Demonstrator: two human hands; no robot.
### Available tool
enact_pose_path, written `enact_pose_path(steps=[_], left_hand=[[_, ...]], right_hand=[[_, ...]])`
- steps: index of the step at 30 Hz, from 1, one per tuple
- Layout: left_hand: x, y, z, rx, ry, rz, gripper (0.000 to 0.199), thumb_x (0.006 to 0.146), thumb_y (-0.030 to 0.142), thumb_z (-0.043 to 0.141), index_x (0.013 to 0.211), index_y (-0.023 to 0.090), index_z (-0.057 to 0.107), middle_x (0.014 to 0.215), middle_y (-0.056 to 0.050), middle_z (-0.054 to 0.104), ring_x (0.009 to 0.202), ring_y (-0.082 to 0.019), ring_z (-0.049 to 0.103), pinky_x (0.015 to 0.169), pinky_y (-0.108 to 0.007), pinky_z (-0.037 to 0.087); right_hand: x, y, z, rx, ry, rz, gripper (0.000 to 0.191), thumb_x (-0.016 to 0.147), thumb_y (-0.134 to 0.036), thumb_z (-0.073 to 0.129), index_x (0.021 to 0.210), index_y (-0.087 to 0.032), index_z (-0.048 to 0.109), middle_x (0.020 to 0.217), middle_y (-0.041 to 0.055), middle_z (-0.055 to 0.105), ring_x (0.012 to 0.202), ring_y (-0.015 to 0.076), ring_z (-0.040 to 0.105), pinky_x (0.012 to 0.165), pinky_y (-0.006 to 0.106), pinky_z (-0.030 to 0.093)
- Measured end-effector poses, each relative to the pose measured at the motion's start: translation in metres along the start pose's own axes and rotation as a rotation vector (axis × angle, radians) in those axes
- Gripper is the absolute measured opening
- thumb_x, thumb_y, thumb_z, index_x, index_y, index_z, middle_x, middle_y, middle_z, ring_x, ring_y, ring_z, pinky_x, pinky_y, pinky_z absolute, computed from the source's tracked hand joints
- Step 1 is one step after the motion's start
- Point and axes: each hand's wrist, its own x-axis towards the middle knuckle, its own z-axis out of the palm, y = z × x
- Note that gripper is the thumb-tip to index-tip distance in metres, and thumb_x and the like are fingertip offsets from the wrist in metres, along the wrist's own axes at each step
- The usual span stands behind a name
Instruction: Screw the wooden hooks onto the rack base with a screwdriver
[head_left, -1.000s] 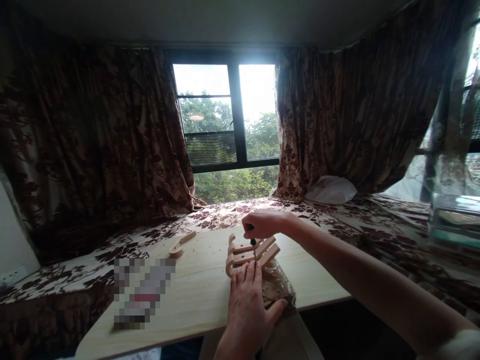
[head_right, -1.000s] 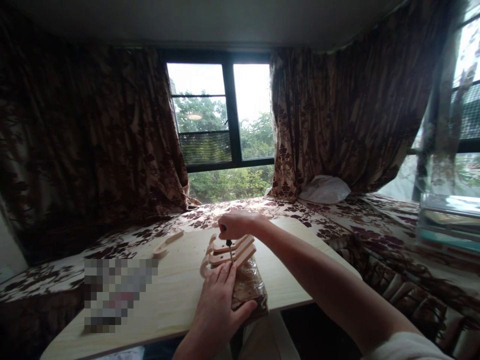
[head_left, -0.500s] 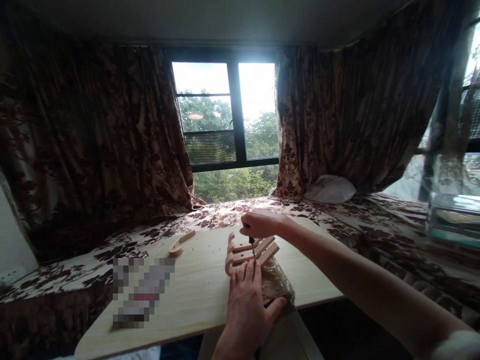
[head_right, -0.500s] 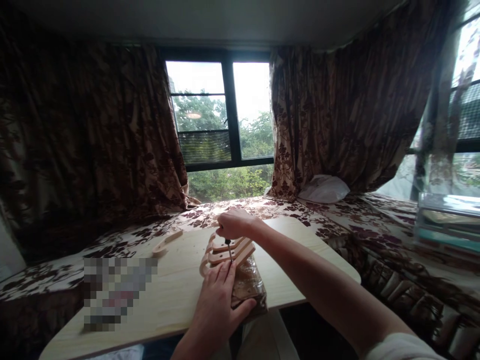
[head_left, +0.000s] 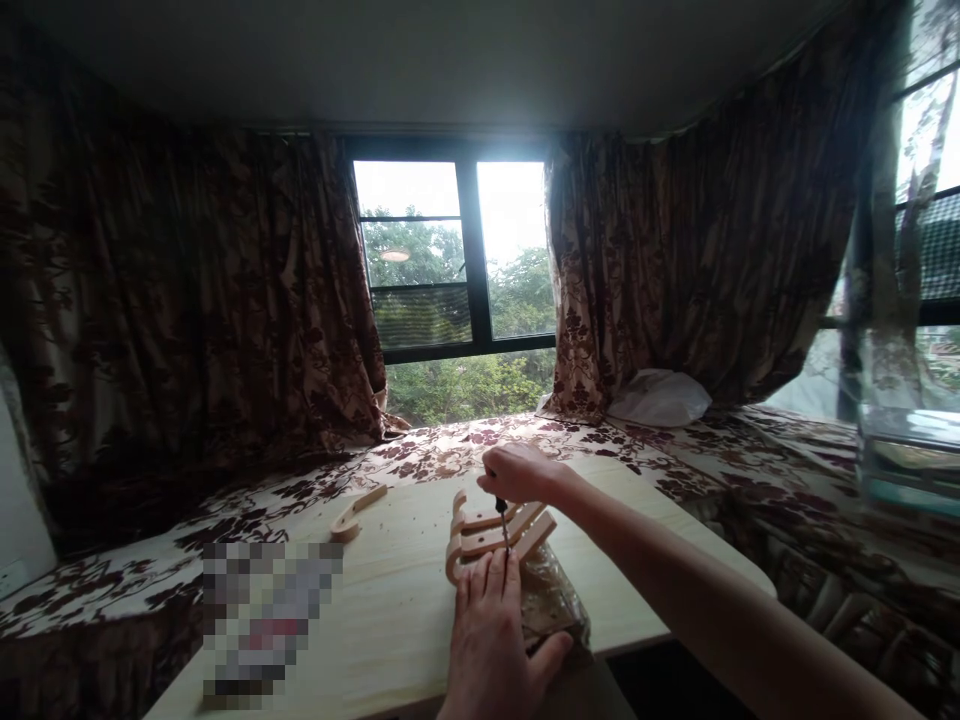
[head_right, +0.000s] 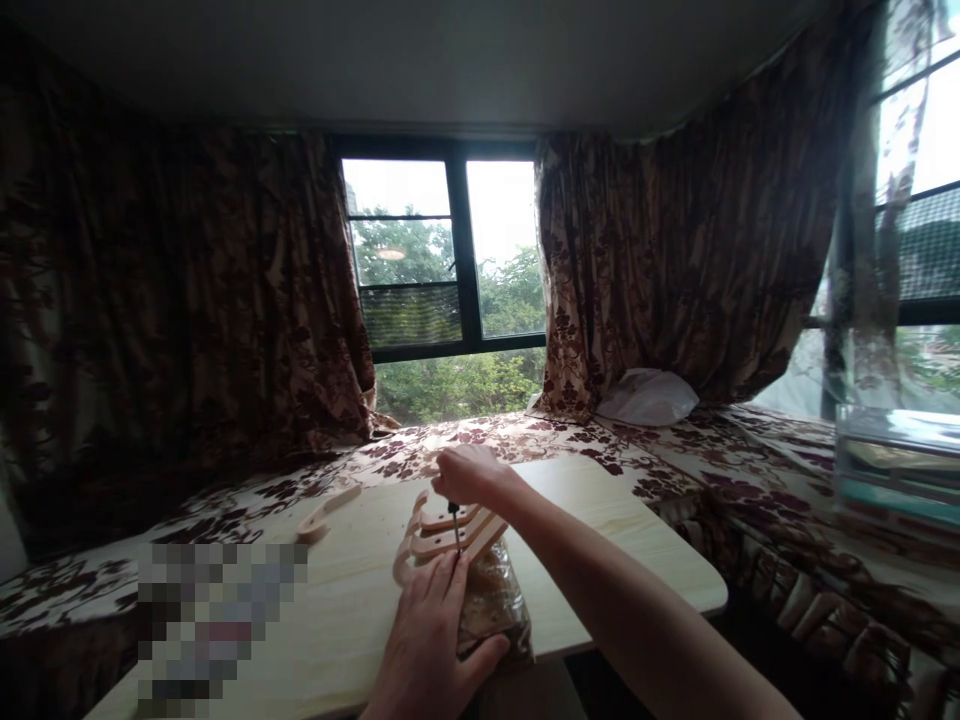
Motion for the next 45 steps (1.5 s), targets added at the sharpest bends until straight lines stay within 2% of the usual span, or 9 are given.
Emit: enact_pose_path(steps=[7,15,19,25,31,36,45], left_hand=[[0.003,-0.004,0.002,0.002,-0.007,0.021,0.087,0.072,0.054,0.051,0.139,0.004,0.030,0.147,-0.016,0.028,0.136,-0.034,0.023,0.112,-0.049,0.016],[0.002,-0.006,0.006,0.013,0.058,0.041,0.084,0.073,0.056,0.052,0.138,0.006,0.034,0.145,-0.016,0.032,0.134,-0.034,0.027,0.111,-0.049,0.019],[0.003,-0.007,0.006,0.012,0.060,0.051,0.084,0.074,0.057,0.051,0.138,0.006,0.033,0.145,-0.017,0.032,0.134,-0.035,0.027,0.110,-0.050,0.020],[0.001,-0.006,0.005,-0.029,0.050,0.038,0.085,0.072,0.054,0.054,0.139,0.005,0.032,0.146,-0.017,0.030,0.135,-0.035,0.025,0.111,-0.051,0.017],[0.000,-0.009,0.012,-0.152,0.067,0.032,0.091,0.071,0.065,0.054,0.139,0.009,0.033,0.147,-0.015,0.030,0.136,-0.034,0.022,0.113,-0.047,0.012],[-0.003,-0.007,0.014,-0.198,0.137,0.035,0.088,0.070,0.060,0.059,0.138,0.008,0.036,0.145,-0.015,0.034,0.134,-0.034,0.026,0.113,-0.047,0.013],[-0.008,-0.006,0.019,-0.243,0.169,0.027,0.094,0.069,0.071,0.056,0.139,0.013,0.034,0.146,-0.012,0.032,0.135,-0.032,0.024,0.114,-0.045,0.011]], right_hand=[[-0.003,0.007,-0.007,0.068,-0.054,-0.121,0.027,0.091,-0.033,0.053,0.111,-0.016,0.058,0.106,0.0066,0.061,0.086,0.0174,0.061,0.073,0.037,0.052],[-0.002,0.007,-0.011,0.053,-0.069,-0.090,0.028,0.091,-0.034,0.053,0.111,-0.015,0.057,0.106,0.0068,0.061,0.086,0.0176,0.061,0.073,0.037,0.052],[-0.002,0.009,-0.014,0.047,-0.085,-0.109,0.027,0.091,-0.033,0.053,0.111,-0.016,0.058,0.107,0.0068,0.060,0.088,0.0179,0.061,0.074,0.038,0.052],[-0.002,0.008,-0.007,0.009,-0.075,-0.049,0.028,0.091,-0.034,0.053,0.113,-0.016,0.057,0.109,0.0074,0.060,0.089,0.0185,0.060,0.075,0.038,0.051],[-0.002,0.007,-0.012,-0.004,-0.110,-0.097,0.027,0.091,-0.034,0.053,0.111,-0.016,0.058,0.107,0.0068,0.061,0.087,0.0178,0.061,0.075,0.038,0.051],[0.002,0.007,-0.005,-0.033,-0.097,-0.074,0.028,0.091,-0.034,0.053,0.112,-0.016,0.057,0.109,0.0073,0.060,0.090,0.0188,0.060,0.076,0.039,0.051],[0.000,0.007,-0.008,-0.054,-0.097,-0.122,0.025,0.092,-0.034,0.052,0.108,-0.016,0.059,0.105,0.0062,0.061,0.086,0.0171,0.061,0.074,0.037,0.051]])
